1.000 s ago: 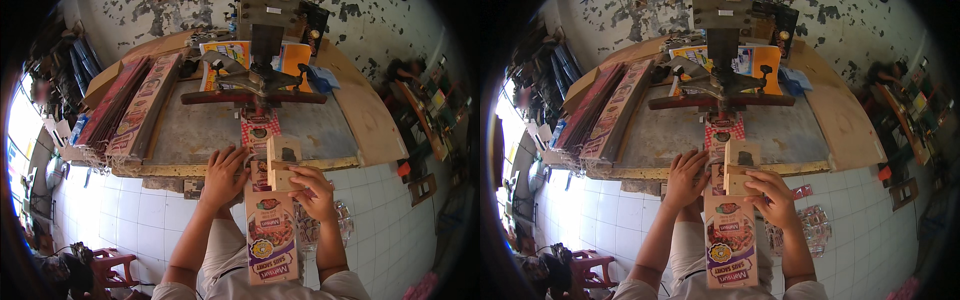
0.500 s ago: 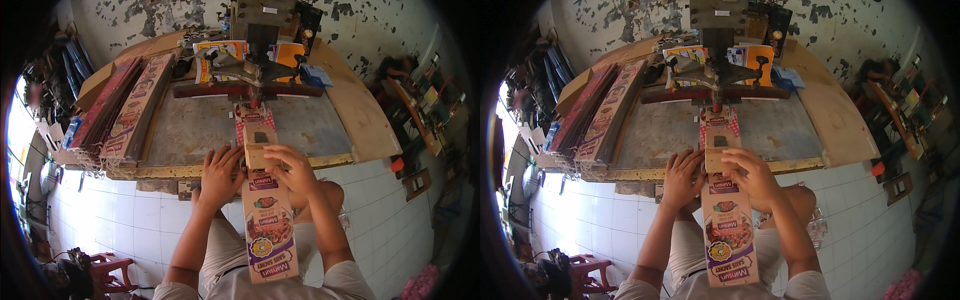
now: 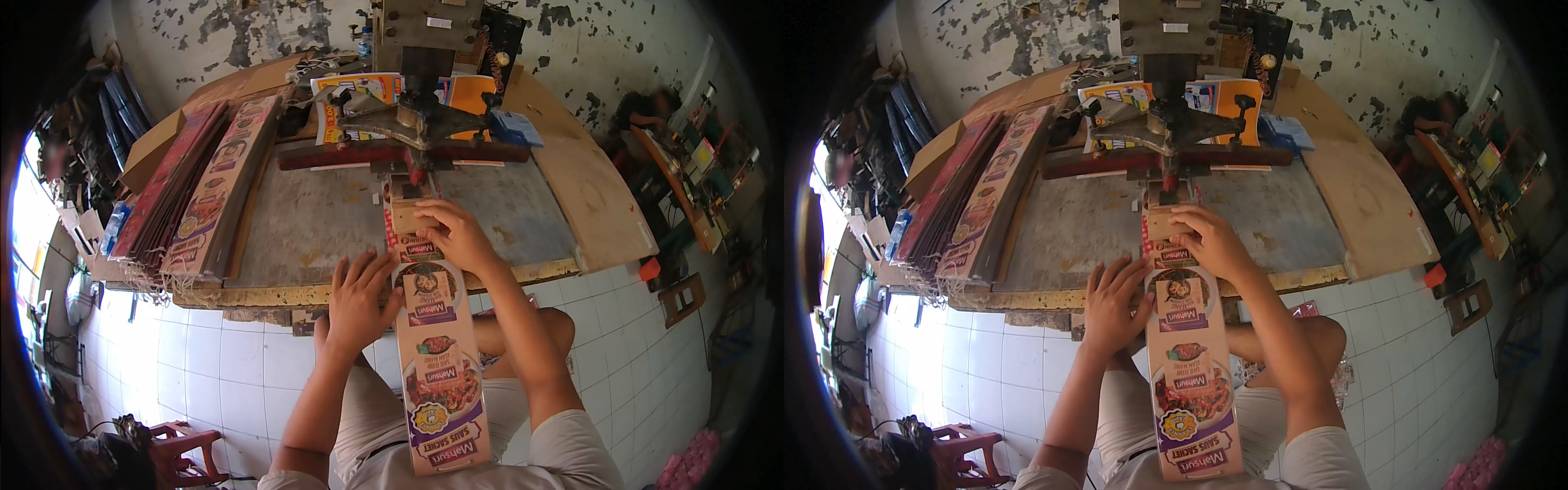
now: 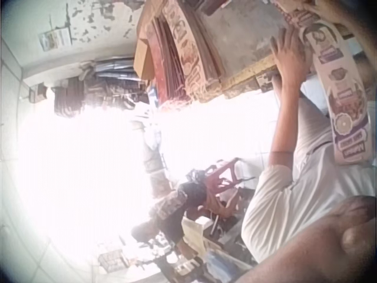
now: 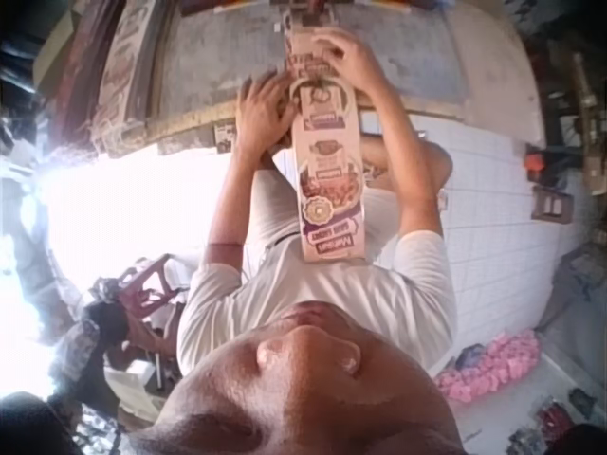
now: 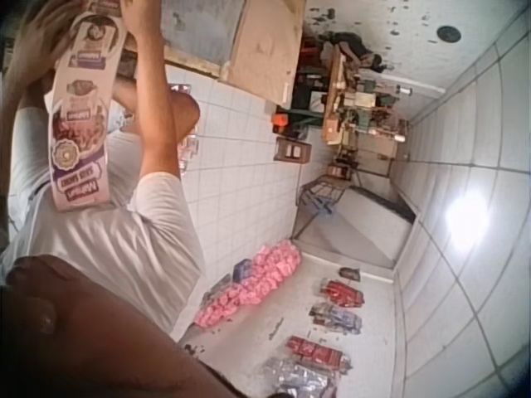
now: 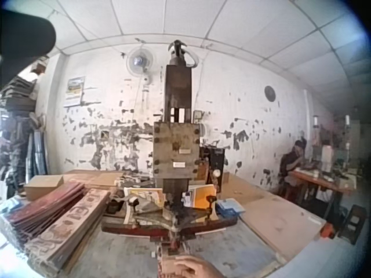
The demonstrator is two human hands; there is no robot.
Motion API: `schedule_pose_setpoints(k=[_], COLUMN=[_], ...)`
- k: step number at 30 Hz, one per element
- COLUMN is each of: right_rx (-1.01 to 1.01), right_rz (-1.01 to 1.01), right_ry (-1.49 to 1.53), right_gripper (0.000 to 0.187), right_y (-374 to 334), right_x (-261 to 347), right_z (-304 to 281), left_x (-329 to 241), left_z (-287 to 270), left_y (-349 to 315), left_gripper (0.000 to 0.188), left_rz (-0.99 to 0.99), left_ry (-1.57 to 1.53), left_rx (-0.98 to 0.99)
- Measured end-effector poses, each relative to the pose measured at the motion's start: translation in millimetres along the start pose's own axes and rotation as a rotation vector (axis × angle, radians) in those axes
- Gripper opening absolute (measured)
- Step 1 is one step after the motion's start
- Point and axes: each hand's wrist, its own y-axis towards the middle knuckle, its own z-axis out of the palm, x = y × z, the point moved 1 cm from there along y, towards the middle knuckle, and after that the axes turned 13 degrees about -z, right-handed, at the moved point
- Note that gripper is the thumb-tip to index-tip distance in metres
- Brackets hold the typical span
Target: The person folds food product labels by hand and applies a stamp to the back of each one using a wooden stamping block.
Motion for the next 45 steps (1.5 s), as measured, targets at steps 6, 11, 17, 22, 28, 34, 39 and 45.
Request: schedule_pose_setpoints(k=[6, 11, 17, 22, 28, 34, 39, 45], right_rx=[-0.039, -0.048, -0.048, -0.057, -0.049, -0.056, -0.059, -0.071], right_rz=[-0.032, 0.015, -0.095, -0.084, -0.022, -0.051, -0.031, -0.031], right_ry=[-0.002, 0.038, -0.151, -0.154, -0.111, -0.15, -0.14, -0.124], right_gripper=[0.033, 0.035, 0.033, 0.032, 0.031, 0.032, 0.033, 0.031], right_y=[-5, -4, -1, 0, 1, 0, 0, 0], right_x=[-2, 4, 10, 6, 8, 9, 8, 9], right_z=[2, 2, -5, -4, -2, -2, -5, -2], left_x=[-3, -3, -2, -2, -3, -1, -3, -4], left_z=[-3, -4, -4, -3, -5, -5, -5, -6], left_y=[1, 2, 3, 2, 2, 2, 2, 1], left_gripper=[0.048, 0.049, 0.051, 0.046, 0.045, 0.046, 0.047, 0.049], left_rz=[-0.011, -0.012, -0.017, -0.004, -0.01, -0.015, -0.012, -0.032], left_ry=[0.009, 0.013, 0.009, 0.002, 0.011, 0.025, 0.037, 0.036], left_rx=[0.014, 0.029, 0.033, 0.028, 0.038, 0.06, 0.067, 0.058])
